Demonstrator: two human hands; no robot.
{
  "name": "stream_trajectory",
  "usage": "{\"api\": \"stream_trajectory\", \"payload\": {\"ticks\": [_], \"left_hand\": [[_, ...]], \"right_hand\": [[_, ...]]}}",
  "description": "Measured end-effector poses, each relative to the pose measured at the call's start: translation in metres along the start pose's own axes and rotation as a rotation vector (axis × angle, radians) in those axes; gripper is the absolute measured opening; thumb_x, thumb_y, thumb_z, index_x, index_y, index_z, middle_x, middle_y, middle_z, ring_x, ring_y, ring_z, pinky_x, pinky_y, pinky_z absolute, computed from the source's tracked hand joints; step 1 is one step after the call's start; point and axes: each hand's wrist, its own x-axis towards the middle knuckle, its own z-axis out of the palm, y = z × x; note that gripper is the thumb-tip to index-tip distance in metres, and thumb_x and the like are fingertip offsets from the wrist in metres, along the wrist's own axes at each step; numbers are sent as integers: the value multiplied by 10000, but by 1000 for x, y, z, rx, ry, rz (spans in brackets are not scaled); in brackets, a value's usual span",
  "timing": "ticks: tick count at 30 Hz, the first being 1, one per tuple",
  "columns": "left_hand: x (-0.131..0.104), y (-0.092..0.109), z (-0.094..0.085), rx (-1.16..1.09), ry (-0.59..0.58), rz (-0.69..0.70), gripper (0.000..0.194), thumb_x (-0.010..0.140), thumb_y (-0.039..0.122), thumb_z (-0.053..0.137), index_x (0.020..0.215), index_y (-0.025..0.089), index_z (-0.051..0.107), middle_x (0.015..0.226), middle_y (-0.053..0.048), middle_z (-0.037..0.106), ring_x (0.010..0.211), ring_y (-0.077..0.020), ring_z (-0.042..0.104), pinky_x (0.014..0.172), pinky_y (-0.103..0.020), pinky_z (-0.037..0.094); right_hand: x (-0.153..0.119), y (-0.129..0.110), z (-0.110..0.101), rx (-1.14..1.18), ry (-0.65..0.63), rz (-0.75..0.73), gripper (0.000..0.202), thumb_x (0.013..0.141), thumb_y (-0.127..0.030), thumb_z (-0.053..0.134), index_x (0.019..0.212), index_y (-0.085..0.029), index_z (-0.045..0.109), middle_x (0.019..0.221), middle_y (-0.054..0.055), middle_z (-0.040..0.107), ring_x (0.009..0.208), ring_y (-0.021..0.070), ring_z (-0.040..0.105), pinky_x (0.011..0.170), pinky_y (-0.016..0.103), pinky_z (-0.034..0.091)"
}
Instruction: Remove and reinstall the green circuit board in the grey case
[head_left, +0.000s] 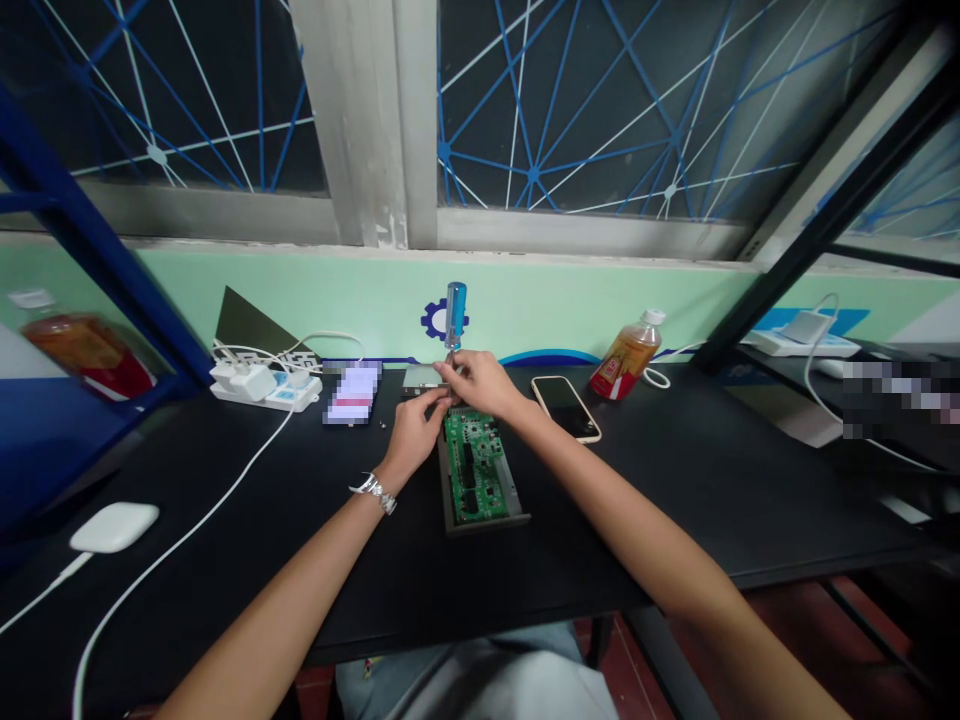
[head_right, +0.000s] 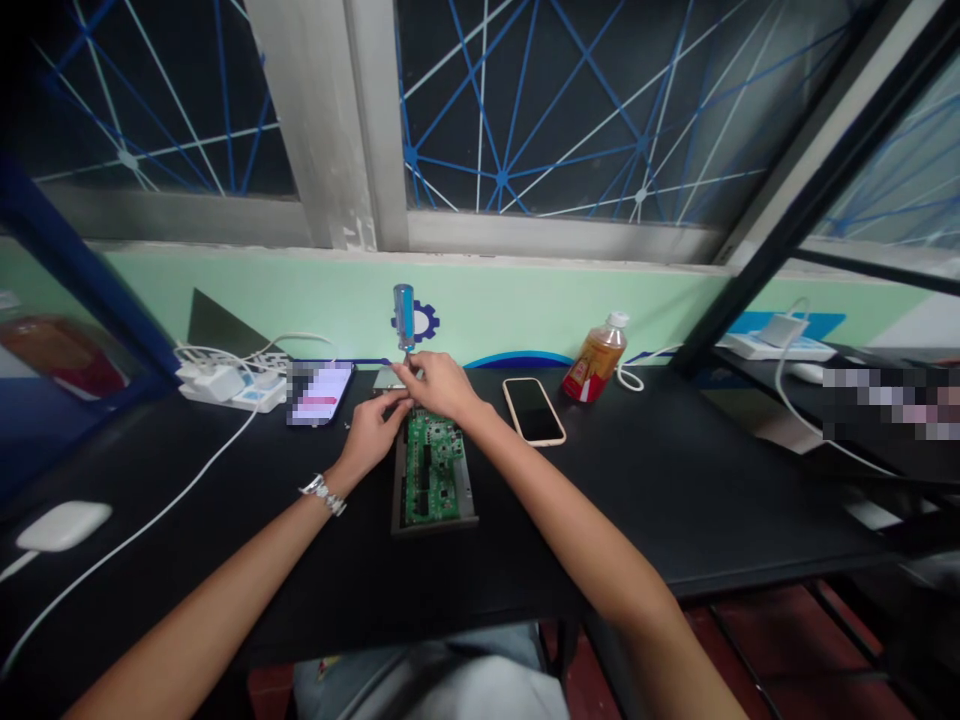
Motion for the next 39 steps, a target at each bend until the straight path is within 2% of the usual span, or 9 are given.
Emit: {"api": "stream_trajectory", "payload": {"ticks": [3, 7, 14, 22, 25, 29, 34, 39], "left_hand": [[0, 2, 1, -19, 18, 1, 263, 960, 317, 561, 1091, 181, 744, 1044, -74, 784, 960, -253, 729, 880, -365, 543], [-1, 5, 0, -53, 4, -24, 273, 967, 330, 558, 1107, 182, 739, 1037, -71, 787, 992, -251, 734, 922, -373, 548], [-2, 5, -1, -90, 1, -28, 271, 966, 329, 566, 1108, 170, 733, 1047, -79, 784, 1005, -245, 735, 930, -368, 552], [1, 5, -3, -124, -47, -35, 252, 967, 328, 537, 1077, 177, 707, 1020, -81, 780, 972, -249, 732, 892, -372, 560], [-3, 4, -3, 9, -68, 10, 239, 922, 291, 587, 1119, 173, 655, 1101, -108, 733, 1051, -269, 686, 947, -408, 530], [-13, 2, 0, 200, -97, 52, 362, 834, 210, 641, 1187, 167, 569, 1180, -134, 635, 1168, -308, 588, 1022, -469, 473], [-15, -1, 2, 226, -139, 36, 375, 795, 101, 586, 1161, 178, 548, 1130, -108, 625, 1143, -294, 584, 1020, -459, 466], [-14, -1, 1, 225, -154, 29, 369, 806, 117, 600, 1168, 177, 561, 1155, -113, 636, 1150, -300, 588, 1027, -473, 462]], "right_hand": [[3, -3, -6, 4, 84, 44, 412, 903, -599, 578, 797, -202, 603, 727, 48, 674, 661, 190, 614, 602, 298, 401], [7, -12, -16, -60, 224, 66, 467, 875, -681, 565, 806, -219, 567, 660, 22, 600, 616, 182, 552, 593, 312, 381], [10, -19, -18, -175, 273, 48, 502, 881, -697, 547, 718, -223, 510, 594, 2, 519, 572, 159, 480, 580, 312, 323], [13, -16, -20, 11, 196, -30, 462, 871, -650, 597, 736, -217, 510, 631, -18, 500, 595, 133, 447, 583, 296, 322], [15, -14, -17, 75, 200, -42, 445, 873, -625, 612, 737, -214, 510, 635, -22, 475, 588, 127, 418, 583, 296, 323], [15, -13, -15, 123, 211, -51, 442, 874, -609, 623, 723, -213, 497, 634, -23, 458, 583, 125, 399, 581, 295, 318], [14, -13, -17, 215, 160, -31, 414, 879, -594, 623, 752, -217, 507, 638, -18, 483, 605, 137, 461, 587, 293, 354], [14, -9, -20, 375, 48, -1, 356, 881, -559, 639, 850, -215, 550, 676, -16, 558, 558, 129, 542, 547, 286, 389]]}}
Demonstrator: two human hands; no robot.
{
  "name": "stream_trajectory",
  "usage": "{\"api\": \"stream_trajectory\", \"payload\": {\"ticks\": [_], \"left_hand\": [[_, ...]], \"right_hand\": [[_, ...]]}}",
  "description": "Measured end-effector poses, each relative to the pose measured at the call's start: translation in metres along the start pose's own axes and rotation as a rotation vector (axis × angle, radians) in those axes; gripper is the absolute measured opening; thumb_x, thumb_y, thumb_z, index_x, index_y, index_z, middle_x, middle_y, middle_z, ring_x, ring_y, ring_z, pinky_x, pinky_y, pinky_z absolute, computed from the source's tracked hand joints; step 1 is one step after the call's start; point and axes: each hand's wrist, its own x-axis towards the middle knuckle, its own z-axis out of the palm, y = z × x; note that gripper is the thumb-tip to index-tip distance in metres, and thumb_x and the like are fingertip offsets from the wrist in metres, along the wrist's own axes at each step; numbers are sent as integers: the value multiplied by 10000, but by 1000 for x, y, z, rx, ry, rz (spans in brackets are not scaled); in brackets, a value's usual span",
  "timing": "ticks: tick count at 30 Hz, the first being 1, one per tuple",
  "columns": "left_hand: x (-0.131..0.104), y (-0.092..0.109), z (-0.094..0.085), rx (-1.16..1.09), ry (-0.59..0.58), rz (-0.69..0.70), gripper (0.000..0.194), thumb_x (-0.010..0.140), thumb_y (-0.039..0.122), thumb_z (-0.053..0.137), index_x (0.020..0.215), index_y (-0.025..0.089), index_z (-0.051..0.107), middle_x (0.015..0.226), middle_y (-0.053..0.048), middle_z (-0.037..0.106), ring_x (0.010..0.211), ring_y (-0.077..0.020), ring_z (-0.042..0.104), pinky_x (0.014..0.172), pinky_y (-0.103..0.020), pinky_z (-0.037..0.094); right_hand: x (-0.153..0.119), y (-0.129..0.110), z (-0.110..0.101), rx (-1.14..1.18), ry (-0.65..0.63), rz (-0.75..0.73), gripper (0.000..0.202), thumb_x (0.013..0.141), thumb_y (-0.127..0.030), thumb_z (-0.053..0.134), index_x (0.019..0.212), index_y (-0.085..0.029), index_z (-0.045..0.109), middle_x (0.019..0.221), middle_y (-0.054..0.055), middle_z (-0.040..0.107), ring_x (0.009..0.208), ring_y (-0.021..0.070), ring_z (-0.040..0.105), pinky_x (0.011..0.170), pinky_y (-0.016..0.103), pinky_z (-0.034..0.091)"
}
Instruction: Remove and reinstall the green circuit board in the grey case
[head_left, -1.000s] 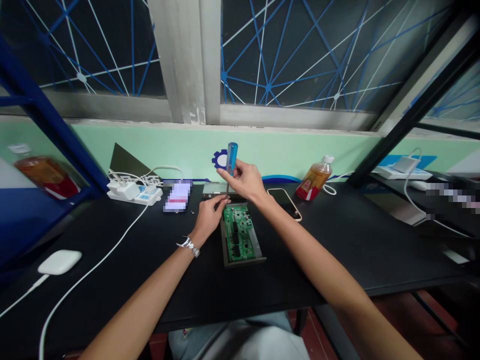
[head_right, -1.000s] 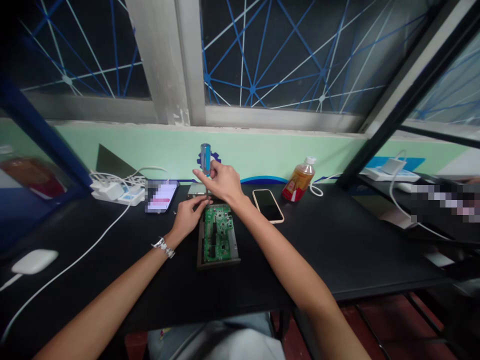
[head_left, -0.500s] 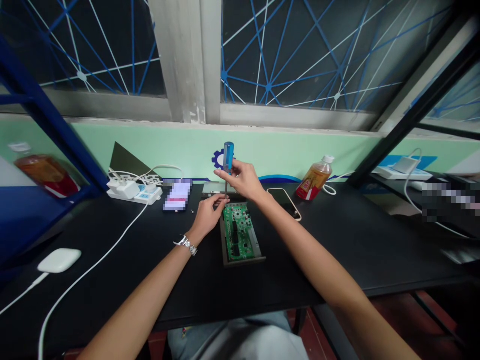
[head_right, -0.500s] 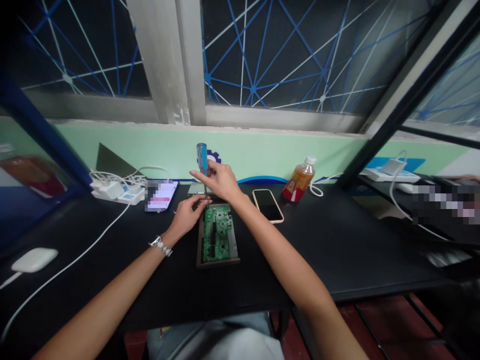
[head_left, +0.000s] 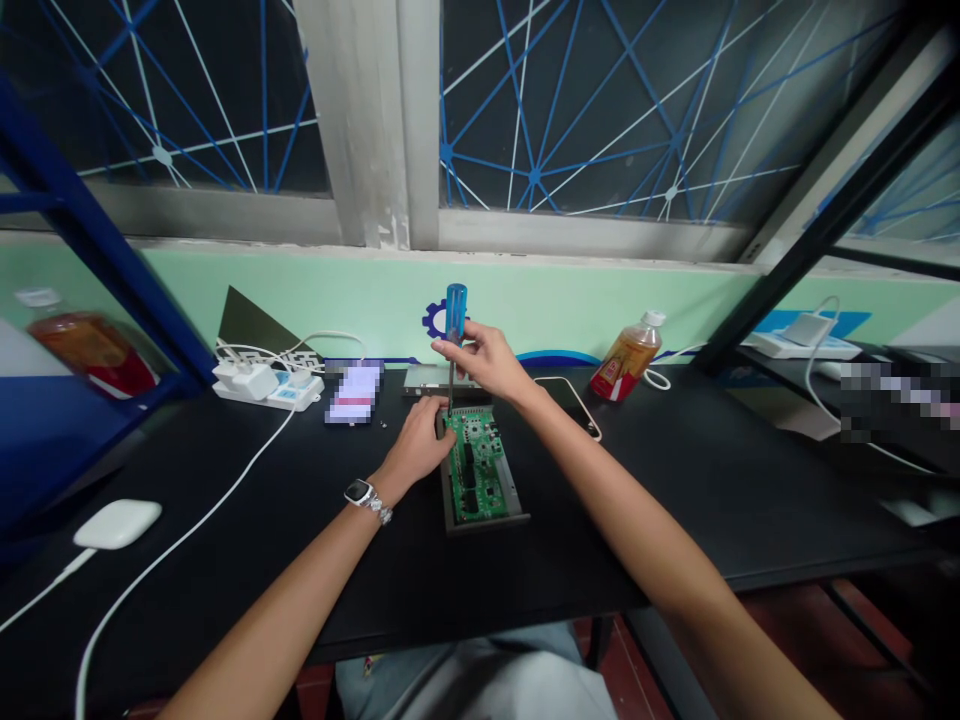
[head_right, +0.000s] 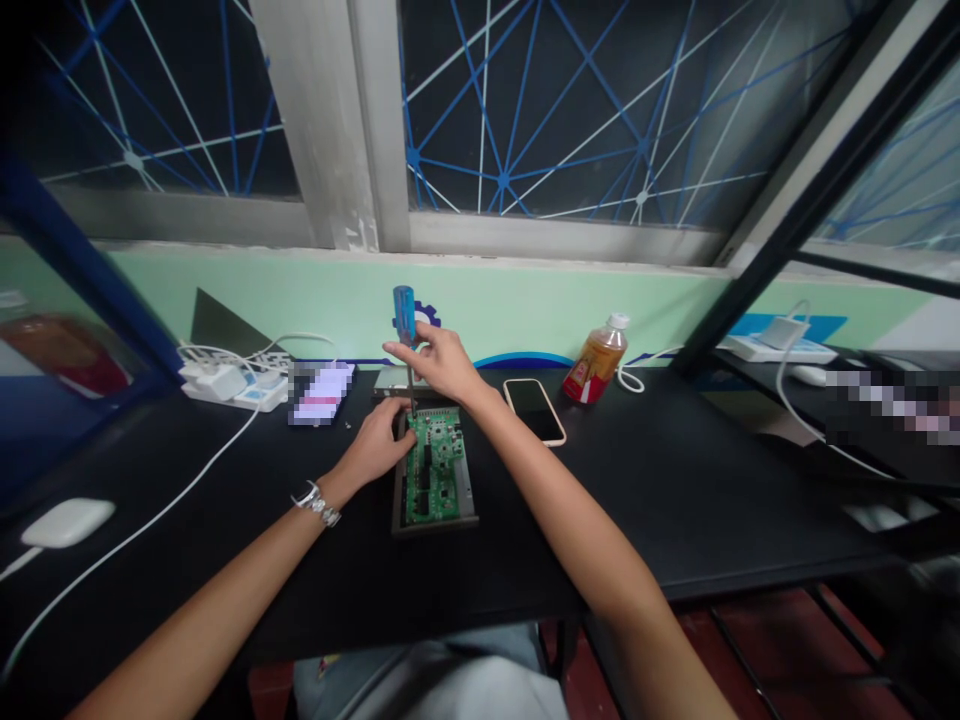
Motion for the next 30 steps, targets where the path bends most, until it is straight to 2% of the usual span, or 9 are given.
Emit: {"api": "stream_trajectory", "payload": {"ticks": [5, 9, 13, 16, 19, 22, 25, 27, 30], "left_hand": [[3, 2, -4, -73, 24, 40, 346, 910, 247, 587, 1246, 162, 576, 1255, -147, 643, 1209, -307, 588, 1058, -494, 450], [17, 2, -12, -328, 3, 22, 384, 972, 336, 541, 1321, 179, 574, 1271, -127, 681, 1180, -267, 646, 1049, -439, 485], [32, -1, -19, -586, -118, 5, 387, 978, 388, 541, 1290, 167, 603, 1239, -132, 709, 1099, -265, 703, 1020, -429, 522], [36, -2, -20, -661, -169, 12, 358, 973, 412, 553, 1207, 156, 645, 1196, -134, 730, 1078, -278, 715, 1008, -440, 534], [34, -1, -18, -665, -124, 7, 357, 970, 419, 562, 1185, 152, 660, 1164, -131, 743, 1074, -283, 717, 1000, -443, 544], [31, 1, -16, -651, -69, 2, 366, 961, 424, 578, 1166, 139, 682, 1127, -130, 756, 1057, -283, 723, 995, -437, 552], [29, 2, -15, -647, -27, -11, 382, 946, 432, 600, 1156, 130, 703, 1110, -130, 762, 1030, -280, 732, 978, -428, 566], [29, 2, -14, -655, -4, -28, 398, 933, 440, 618, 1163, 128, 711, 1101, -128, 766, 1014, -278, 738, 964, -424, 576], [29, 1, -12, -654, 24, -52, 422, 916, 455, 637, 1172, 130, 719, 1072, -120, 775, 990, -280, 743, 938, -432, 589]], "right_hand": [[2, 4, -1, 139, -44, 44, 371, 865, -554, 659, 927, -194, 594, 800, 20, 657, 542, 113, 576, 497, 271, 423], [3, 4, -2, 219, -82, 58, 393, 844, -554, 679, 928, -174, 620, 872, 48, 693, 551, 107, 589, 468, 257, 440], [3, 3, -5, 230, -122, 73, 405, 865, -564, 652, 915, -163, 649, 707, 15, 643, 552, 111, 581, 472, 244, 443], [2, 1, -8, 215, -167, 92, 417, 905, -568, 600, 959, -160, 669, 629, 2, 601, 559, 118, 572, 491, 248, 448], [0, 0, -8, 200, -167, 96, 436, 912, -590, 575, 980, -167, 655, 699, 21, 635, 574, 121, 576, 505, 259, 453], [-2, 1, -5, 144, -34, 91, 422, 829, -590, 687, 947, -196, 592, 772, 12, 647, 570, 112, 568, 489, 251, 424], [-3, 2, -3, 116, 61, 83, 424, 783, -564, 748, 845, -215, 515, 647, -24, 595, 538, 115, 556, 477, 245, 403], [-4, 2, -3, 140, 34, 89, 423, 801, -564, 729, 801, -218, 485, 585, -28, 577, 535, 125, 570, 481, 249, 422], [-4, 0, -6, 188, -50, 106, 413, 821, -573, 699, 819, -204, 512, 675, 9, 649, 580, 130, 612, 500, 252, 469]]}}
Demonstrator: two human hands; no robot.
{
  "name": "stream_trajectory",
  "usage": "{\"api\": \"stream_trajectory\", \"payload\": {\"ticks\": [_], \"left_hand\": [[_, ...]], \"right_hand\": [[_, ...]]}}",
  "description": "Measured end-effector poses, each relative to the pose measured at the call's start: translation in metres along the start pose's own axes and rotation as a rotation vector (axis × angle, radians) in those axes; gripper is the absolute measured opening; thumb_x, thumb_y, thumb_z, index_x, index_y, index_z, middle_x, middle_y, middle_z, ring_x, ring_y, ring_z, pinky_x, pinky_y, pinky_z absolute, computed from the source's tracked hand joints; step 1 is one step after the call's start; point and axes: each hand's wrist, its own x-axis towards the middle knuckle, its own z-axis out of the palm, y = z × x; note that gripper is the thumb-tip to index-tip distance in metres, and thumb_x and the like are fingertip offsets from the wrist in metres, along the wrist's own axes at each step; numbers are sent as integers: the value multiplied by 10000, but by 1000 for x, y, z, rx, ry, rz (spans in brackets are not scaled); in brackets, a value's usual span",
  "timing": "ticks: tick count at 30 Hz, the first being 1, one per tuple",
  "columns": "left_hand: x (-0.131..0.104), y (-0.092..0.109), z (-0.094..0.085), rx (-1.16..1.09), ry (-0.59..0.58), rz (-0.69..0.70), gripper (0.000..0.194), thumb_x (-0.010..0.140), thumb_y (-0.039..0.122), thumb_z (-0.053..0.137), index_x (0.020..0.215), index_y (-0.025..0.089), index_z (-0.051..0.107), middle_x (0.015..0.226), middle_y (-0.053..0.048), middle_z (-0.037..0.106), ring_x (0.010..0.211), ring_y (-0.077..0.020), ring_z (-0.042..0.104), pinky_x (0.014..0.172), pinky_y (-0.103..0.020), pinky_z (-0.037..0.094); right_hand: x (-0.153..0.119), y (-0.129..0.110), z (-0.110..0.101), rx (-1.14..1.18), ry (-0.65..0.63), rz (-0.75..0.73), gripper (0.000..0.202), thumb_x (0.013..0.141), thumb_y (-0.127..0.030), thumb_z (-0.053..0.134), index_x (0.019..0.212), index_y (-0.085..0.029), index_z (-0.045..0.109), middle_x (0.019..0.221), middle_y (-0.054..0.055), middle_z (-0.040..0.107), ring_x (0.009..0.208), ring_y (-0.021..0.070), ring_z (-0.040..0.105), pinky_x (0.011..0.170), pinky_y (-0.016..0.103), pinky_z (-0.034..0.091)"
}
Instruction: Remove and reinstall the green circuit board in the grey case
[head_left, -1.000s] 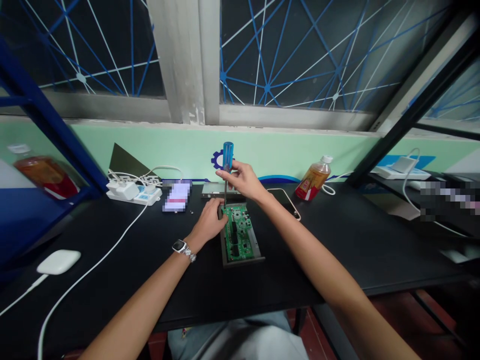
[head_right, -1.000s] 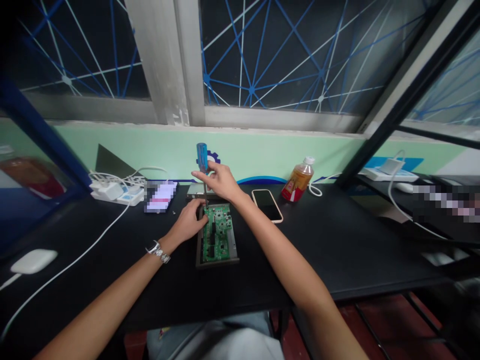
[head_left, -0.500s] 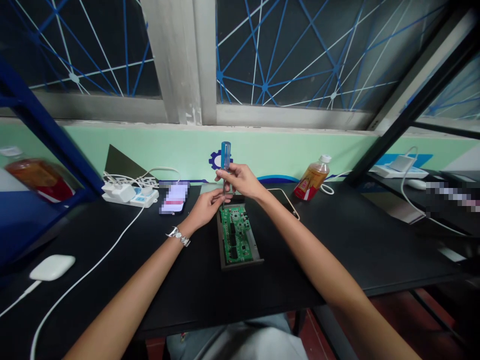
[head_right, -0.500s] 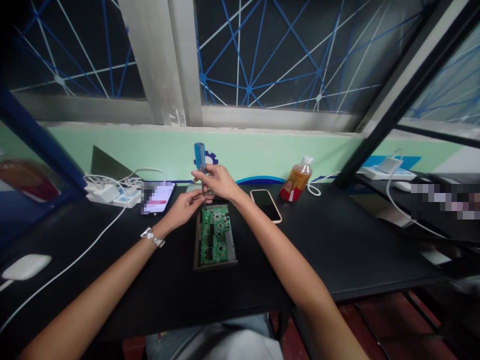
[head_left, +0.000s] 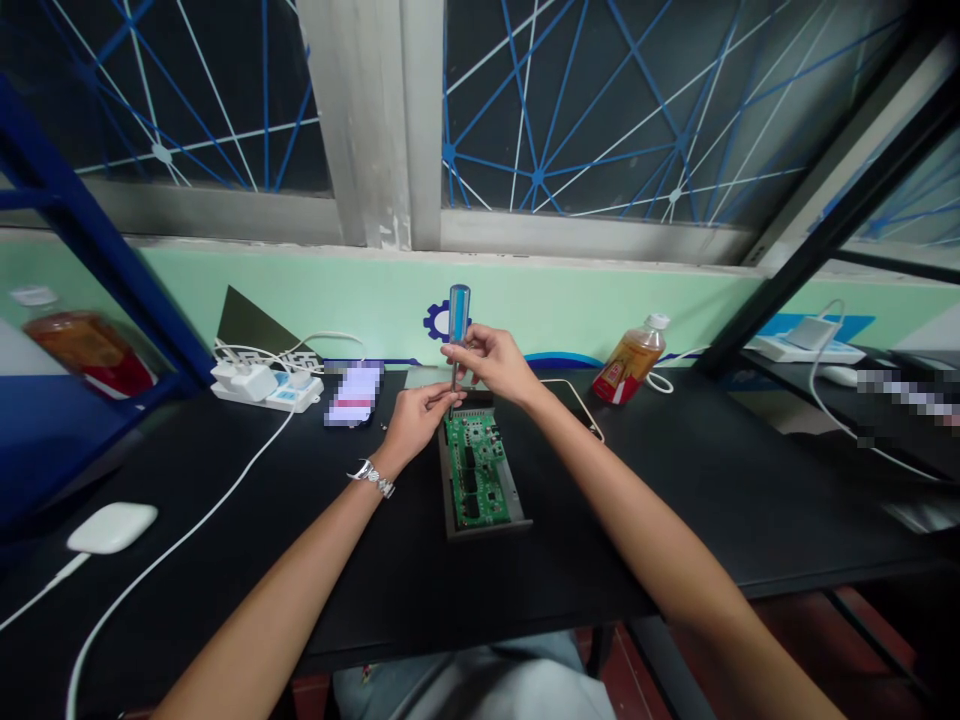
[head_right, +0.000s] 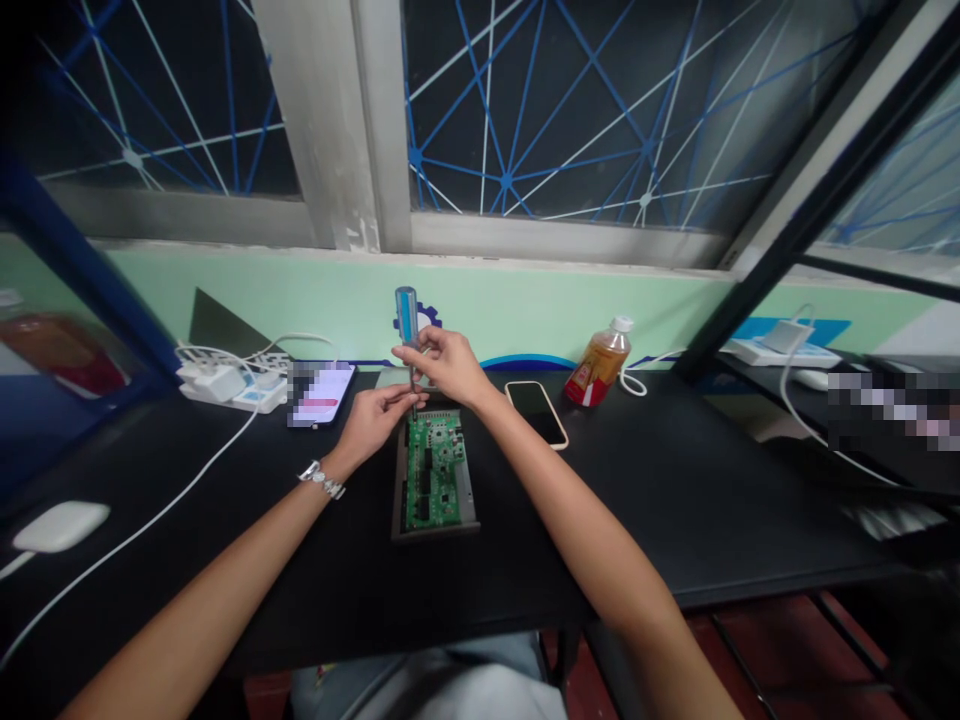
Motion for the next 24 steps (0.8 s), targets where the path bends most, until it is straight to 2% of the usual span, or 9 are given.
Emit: {"api": "stream_trajectory", "payload": {"ticks": [3, 6, 9, 13, 16, 24], "left_hand": [[0, -2, 0, 45, 28, -1, 397, 901, 452, 654, 1147, 154, 741, 1036, -99, 785, 960, -279, 747, 917, -438, 594], [1, -3, 0, 80, 67, -13, 334, 878, 433, 685, 1073, 177, 774, 986, -83, 793, 920, -280, 751, 873, -437, 606], [2, -5, 0, 74, 107, -32, 293, 845, 417, 725, 1009, 183, 790, 939, -78, 796, 876, -284, 755, 815, -430, 618], [4, -9, 2, 45, 140, -39, 280, 819, 396, 754, 983, 173, 789, 922, -83, 795, 832, -275, 759, 806, -428, 622], [5, -10, 3, 37, 151, -51, 289, 815, 398, 755, 983, 165, 786, 932, -94, 794, 826, -271, 759, 801, -427, 622], [8, -7, 5, 55, 166, -18, 280, 792, 425, 766, 857, 153, 750, 840, -85, 777, 778, -235, 741, 727, -350, 599]], "right_hand": [[0, -5, -3, 29, -84, 4, 420, 842, -578, 668, 875, -172, 569, 842, 53, 705, 613, 115, 627, 508, 243, 493], [-1, -9, -4, 46, -147, -3, 421, 873, -568, 631, 917, -150, 602, 917, 75, 714, 625, 106, 630, 503, 235, 491], [-2, -8, -2, 30, -133, -17, 390, 879, -539, 634, 921, -152, 603, 931, 73, 708, 624, 109, 636, 497, 236, 484], [-2, 3, 1, -34, -18, -2, 367, 777, -467, 768, 859, -172, 566, 758, 27, 682, 579, 124, 636, 484, 238, 475], [0, 10, 1, 10, -46, 62, 357, 778, -463, 766, 783, -170, 562, 630, 26, 664, 554, 139, 638, 517, 263, 513], [-2, 3, -3, 64, -131, 98, 319, 787, -437, 755, 790, -151, 614, 616, 33, 690, 561, 152, 672, 541, 266, 551]]}}
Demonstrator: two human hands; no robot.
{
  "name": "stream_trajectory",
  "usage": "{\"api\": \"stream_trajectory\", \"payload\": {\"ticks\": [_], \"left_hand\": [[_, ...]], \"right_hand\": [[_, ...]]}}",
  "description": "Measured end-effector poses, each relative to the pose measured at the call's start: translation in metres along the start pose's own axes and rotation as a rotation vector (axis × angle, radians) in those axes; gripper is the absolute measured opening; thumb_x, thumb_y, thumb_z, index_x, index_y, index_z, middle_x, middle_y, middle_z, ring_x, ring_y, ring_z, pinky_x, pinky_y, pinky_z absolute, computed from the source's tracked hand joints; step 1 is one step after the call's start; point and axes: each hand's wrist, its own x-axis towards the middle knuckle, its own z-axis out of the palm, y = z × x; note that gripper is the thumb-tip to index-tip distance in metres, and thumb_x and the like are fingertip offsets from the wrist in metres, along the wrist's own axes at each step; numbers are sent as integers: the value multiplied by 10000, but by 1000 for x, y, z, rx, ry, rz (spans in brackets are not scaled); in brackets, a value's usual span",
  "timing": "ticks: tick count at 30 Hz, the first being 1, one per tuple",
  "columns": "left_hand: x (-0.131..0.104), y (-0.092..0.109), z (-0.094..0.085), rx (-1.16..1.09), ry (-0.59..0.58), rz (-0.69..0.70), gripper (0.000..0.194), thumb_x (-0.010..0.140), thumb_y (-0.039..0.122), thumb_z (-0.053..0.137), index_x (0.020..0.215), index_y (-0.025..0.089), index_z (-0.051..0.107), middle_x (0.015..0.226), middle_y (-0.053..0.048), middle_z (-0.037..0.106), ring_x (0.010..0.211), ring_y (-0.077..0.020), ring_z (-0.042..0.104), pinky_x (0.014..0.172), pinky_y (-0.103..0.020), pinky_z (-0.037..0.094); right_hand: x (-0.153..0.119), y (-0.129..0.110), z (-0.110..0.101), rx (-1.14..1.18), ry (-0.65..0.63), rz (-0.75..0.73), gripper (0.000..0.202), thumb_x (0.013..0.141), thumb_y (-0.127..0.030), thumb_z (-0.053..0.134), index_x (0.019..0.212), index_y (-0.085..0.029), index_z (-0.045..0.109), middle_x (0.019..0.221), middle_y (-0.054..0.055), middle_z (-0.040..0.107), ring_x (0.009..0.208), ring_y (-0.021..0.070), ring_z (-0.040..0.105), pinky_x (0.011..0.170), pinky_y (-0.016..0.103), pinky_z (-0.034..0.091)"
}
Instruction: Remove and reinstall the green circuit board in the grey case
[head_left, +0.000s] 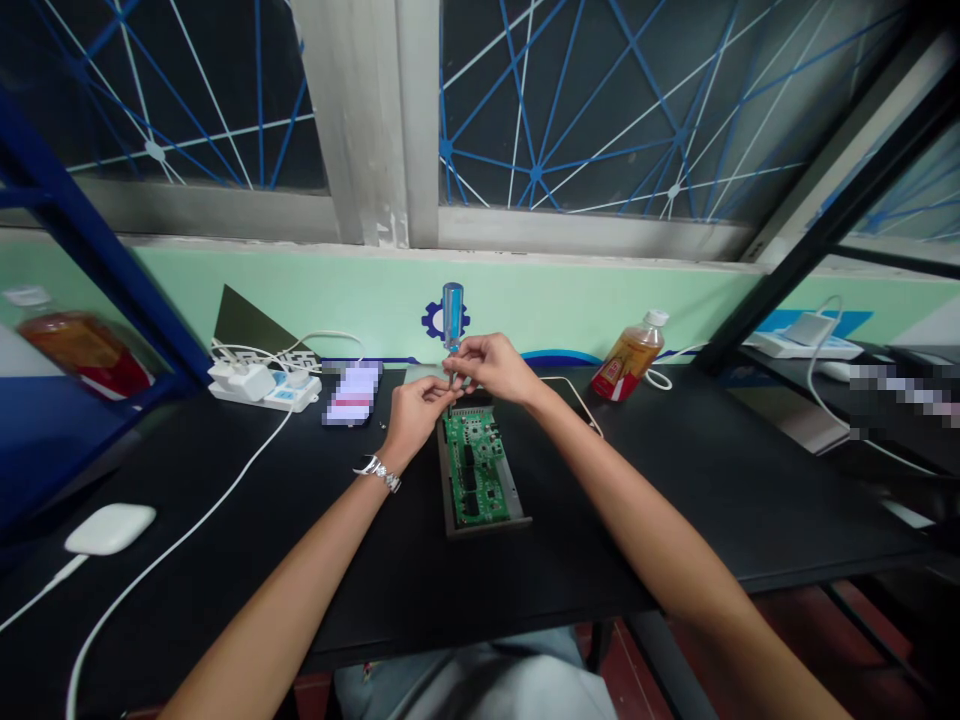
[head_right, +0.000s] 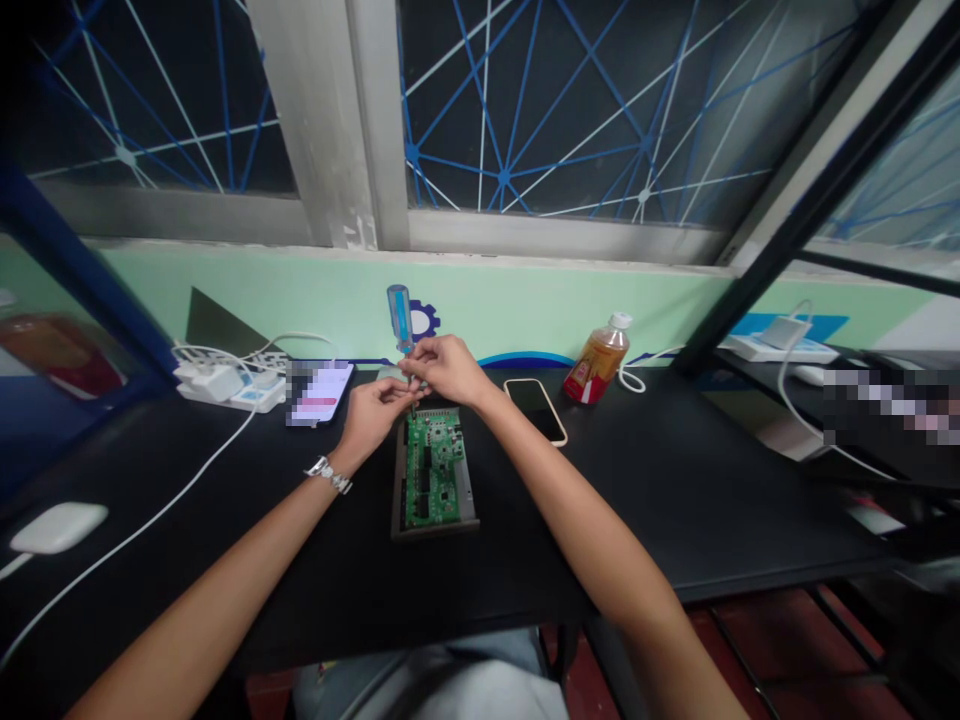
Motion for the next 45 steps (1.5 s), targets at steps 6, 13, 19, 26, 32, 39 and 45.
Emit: {"api": "stream_trajectory", "payload": {"ticks": [6, 13, 19, 26, 32, 39, 45], "left_hand": [[3, -1, 0, 32, -11, 25, 295, 800, 448, 749, 810, 155, 717, 792, -74, 751, 718, -202, 709, 675, -304, 566], [7, 0, 1, 48, -59, 68, 224, 858, 353, 671, 809, 138, 710, 782, -73, 747, 744, -200, 705, 690, -284, 545], [8, -7, 3, -103, -136, 25, 252, 841, 396, 709, 846, 145, 725, 868, -87, 772, 848, -234, 741, 823, -364, 596], [2, 7, -14, -107, -252, -46, 338, 865, 407, 701, 1087, 155, 738, 1067, -128, 770, 943, -265, 753, 946, -453, 582], [2, 1, -22, -60, -240, -29, 280, 880, 393, 683, 1037, 170, 747, 1040, -111, 773, 953, -251, 745, 912, -416, 594], [2, 3, -14, 6, -176, 25, 305, 859, 413, 706, 1011, 150, 729, 966, -110, 776, 923, -259, 743, 879, -384, 586], [3, 4, -4, -45, -164, 18, 313, 847, 404, 710, 994, 127, 720, 942, -112, 781, 872, -248, 744, 849, -358, 582]], "right_hand": [[0, 1, -3, -33, -50, 17, 248, 851, -383, 688, 839, -140, 639, 608, 20, 681, 585, 153, 686, 526, 244, 538], [-4, -3, 2, -9, -97, 29, 277, 904, -407, 637, 947, -134, 638, 734, 42, 707, 583, 138, 686, 505, 236, 529], [-2, 5, 8, 49, -52, 19, 287, 849, -430, 708, 886, -155, 635, 634, 11, 673, 537, 131, 649, 512, 253, 550], [2, 16, -1, 46, 77, 8, 337, 733, -411, 812, 839, -152, 624, 648, 23, 684, 592, 147, 673, 492, 225, 530], [0, 10, 0, 20, 16, 23, 255, 793, -363, 751, 861, -145, 639, 636, 22, 677, 596, 142, 676, 494, 212, 507], [-4, 2, 4, -28, -41, 34, 182, 871, -317, 650, 923, -143, 632, 764, 41, 694, 612, 136, 673, 495, 221, 514], [-9, -3, 10, -38, -89, 29, 198, 880, -299, 653, 999, -142, 633, 784, 27, 673, 590, 108, 639, 506, 217, 506]]}}
